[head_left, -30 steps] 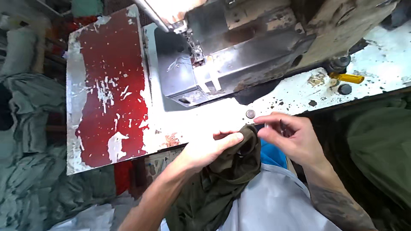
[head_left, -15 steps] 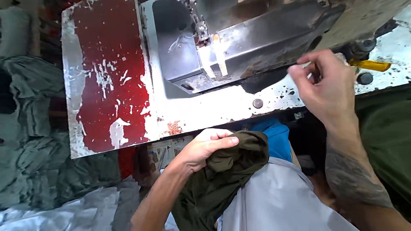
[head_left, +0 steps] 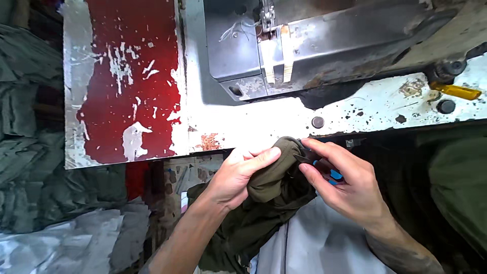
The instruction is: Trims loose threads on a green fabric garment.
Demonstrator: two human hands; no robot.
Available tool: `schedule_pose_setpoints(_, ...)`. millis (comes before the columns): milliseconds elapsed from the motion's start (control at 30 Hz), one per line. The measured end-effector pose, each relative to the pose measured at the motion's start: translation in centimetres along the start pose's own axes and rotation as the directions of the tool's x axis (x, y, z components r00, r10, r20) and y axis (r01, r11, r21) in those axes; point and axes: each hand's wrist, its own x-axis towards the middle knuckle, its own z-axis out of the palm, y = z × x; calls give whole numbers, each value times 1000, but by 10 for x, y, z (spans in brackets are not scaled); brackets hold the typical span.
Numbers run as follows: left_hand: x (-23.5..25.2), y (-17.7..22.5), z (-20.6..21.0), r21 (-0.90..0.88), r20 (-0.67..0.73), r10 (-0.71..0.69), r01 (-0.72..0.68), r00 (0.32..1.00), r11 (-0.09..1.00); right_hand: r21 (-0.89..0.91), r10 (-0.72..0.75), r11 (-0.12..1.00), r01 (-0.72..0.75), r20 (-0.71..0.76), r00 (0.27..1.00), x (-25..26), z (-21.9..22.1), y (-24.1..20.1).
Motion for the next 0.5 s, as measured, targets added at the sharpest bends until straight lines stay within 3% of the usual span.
schedule_pose_setpoints(500, 1, 3, 3, 45, 22, 11, -12, 1000, 999, -28, -52, 998, 52, -19, 998, 2, -1, 5)
